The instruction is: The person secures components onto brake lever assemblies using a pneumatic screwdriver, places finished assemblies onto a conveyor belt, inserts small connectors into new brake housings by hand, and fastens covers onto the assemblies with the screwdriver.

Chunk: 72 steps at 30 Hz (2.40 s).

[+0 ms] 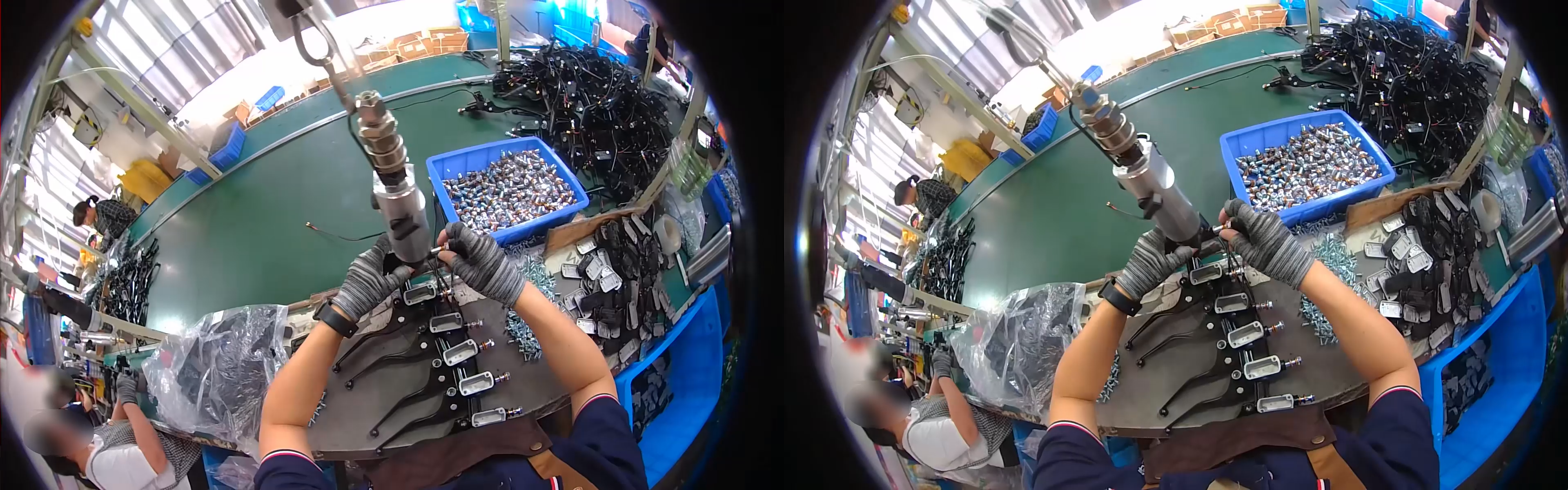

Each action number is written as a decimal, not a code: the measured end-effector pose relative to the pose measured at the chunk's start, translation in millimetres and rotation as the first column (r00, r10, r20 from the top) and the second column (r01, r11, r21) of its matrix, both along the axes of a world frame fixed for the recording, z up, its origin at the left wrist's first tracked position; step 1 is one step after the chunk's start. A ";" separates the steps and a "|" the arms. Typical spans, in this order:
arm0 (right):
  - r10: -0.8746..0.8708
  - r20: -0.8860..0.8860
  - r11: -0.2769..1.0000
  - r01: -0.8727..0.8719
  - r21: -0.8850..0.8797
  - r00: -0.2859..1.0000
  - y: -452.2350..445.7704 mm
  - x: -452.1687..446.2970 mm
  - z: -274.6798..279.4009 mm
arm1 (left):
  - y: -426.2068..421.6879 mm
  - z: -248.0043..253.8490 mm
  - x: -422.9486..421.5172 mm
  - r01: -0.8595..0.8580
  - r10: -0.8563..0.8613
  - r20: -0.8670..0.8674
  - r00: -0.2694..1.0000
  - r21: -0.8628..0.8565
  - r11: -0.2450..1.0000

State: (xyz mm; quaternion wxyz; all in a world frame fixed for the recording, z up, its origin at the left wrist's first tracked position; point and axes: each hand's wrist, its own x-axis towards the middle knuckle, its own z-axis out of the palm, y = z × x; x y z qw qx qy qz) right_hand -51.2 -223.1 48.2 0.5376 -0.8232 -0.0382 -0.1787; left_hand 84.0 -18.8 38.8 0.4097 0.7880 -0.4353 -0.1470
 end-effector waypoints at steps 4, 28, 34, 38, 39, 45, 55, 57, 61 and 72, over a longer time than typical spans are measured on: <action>-0.011 -0.063 0.998 0.007 -0.054 0.998 3.2 -0.2 2.4 | 3.2 1.1 -3.9 0.015 -0.013 -0.019 1.000 0.088 0.996; 0.068 -0.163 0.967 -0.105 -0.232 0.984 -3.7 55.0 -96.9 | 44.5 -29.6 -10.4 -0.079 0.093 0.369 0.925 -0.055 0.995; 0.180 -0.021 0.949 -0.179 -0.258 0.983 -12.7 45.6 -101.4 | 30.1 -35.2 -22.0 -0.176 0.121 0.399 0.909 0.103 0.979; -0.005 -0.398 0.904 -0.166 -0.395 0.918 -29.0 44.3 -119.4 | 28.8 -53.3 -24.4 -0.235 0.191 0.336 0.923 0.098 0.967; 0.005 -0.411 0.958 -0.123 -0.261 0.912 -11.2 41.1 -95.9 | 24.2 -62.4 -23.3 -0.245 0.207 0.360 0.910 0.062 0.968; 0.111 -0.312 0.994 -0.113 0.013 0.944 -8.1 39.8 -78.7 | 47.2 -15.6 -50.9 -0.344 0.305 0.396 0.866 0.030 0.938; 0.065 -0.195 0.992 -0.043 0.119 0.979 -29.5 -32.6 -63.7 | 197.3 -1.5 -109.3 -0.702 0.551 0.465 0.693 0.609 0.369; 0.050 -0.223 0.994 -0.025 0.110 0.974 -32.6 -37.5 -63.8 | 232.6 -25.6 -108.0 -0.835 0.413 0.732 0.542 0.416 0.360; 0.002 -0.217 0.994 0.023 0.111 0.976 -30.9 -48.3 -59.6 | 267.7 -25.4 -77.6 -0.950 0.328 0.938 0.109 0.001 0.312; -0.143 -0.140 0.989 0.137 -0.052 0.980 -24.5 -94.9 -41.3 | 286.6 -35.9 5.2 -0.957 0.563 0.774 0.291 0.230 0.178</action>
